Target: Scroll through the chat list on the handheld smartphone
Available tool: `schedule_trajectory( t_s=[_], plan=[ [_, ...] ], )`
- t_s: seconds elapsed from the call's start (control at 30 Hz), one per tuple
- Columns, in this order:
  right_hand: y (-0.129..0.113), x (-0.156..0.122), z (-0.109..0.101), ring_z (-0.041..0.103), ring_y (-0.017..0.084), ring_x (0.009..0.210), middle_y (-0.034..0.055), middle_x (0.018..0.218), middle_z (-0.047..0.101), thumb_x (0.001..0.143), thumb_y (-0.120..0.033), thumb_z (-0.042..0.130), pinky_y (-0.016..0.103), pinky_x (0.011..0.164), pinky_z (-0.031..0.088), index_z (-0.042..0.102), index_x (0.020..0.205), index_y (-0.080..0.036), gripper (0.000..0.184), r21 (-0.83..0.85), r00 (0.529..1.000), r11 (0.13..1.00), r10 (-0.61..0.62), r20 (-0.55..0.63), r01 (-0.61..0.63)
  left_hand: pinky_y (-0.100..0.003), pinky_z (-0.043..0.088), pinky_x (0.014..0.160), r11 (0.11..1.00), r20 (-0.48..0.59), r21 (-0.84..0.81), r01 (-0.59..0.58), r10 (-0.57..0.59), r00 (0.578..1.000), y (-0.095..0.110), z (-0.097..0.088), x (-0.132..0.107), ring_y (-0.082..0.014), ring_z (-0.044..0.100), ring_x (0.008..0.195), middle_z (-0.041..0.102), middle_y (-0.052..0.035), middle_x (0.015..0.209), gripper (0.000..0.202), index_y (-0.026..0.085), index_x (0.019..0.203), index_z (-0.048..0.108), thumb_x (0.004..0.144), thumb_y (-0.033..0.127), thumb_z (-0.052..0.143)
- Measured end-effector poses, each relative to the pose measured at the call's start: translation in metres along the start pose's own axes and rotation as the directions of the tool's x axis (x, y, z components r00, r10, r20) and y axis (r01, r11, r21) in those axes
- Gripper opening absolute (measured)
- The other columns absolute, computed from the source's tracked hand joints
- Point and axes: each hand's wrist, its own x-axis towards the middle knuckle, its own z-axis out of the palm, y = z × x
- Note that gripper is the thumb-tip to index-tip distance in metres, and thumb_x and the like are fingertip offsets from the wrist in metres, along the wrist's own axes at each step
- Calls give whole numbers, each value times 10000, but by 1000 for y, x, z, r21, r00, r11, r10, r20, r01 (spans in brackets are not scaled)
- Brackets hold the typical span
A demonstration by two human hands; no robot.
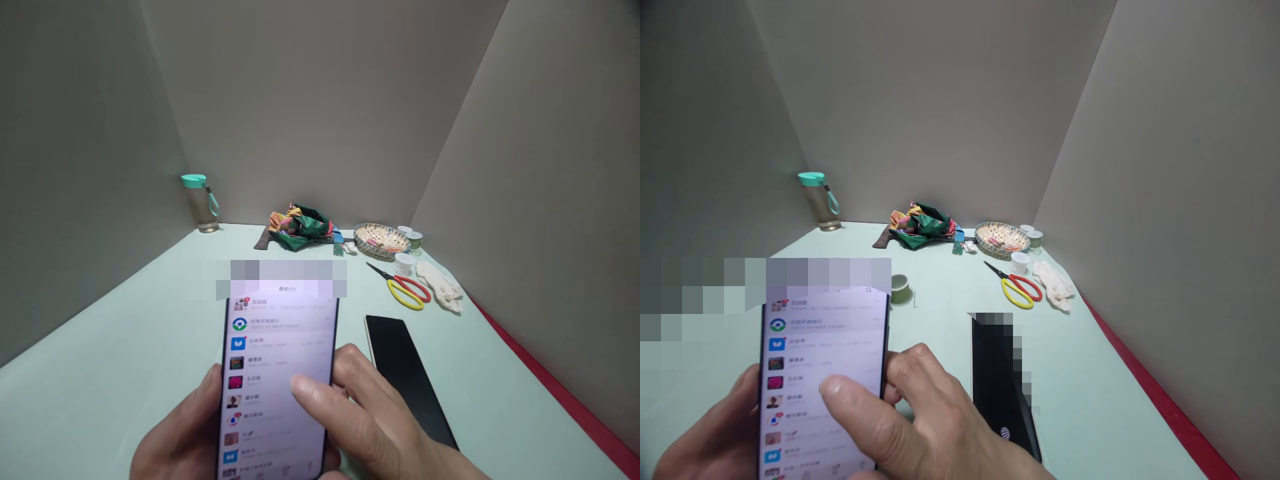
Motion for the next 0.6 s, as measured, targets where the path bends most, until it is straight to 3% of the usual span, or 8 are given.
schedule_trajectory(
  t_s=[0.17,0.37,0.6],
  plan=[
    [2,1,0,415,160,771,37,913,445,1032,-329,474,281,679,407,370,1452,-150,468,28,999,999,-39,-22,39,-505,529,1021,998,55,-49,-44,47,997,-4,-12,-1,-394,613,1277,796,-80,1099,477,373,1237,750,873,626,576],
    [1,-2,-2,429,157,815,104,1103,479,1053,-248,382,278,713,471,348,1469,-136,433,54,1000,998,-24,-10,24,-507,510,1052,999,130,-21,-42,45,991,-5,4,4,-378,600,1298,775,-72,1177,414,358,1215,762,911,567,576],
    [2,-1,-1,434,159,777,74,968,478,1048,-275,374,272,689,483,425,1413,-133,395,34,999,999,-35,-38,36,-485,507,1083,998,232,-43,-35,44,972,-4,20,12,-348,583,1331,797,-36,1125,347,362,1159,783,944,514,557]
  ],
)
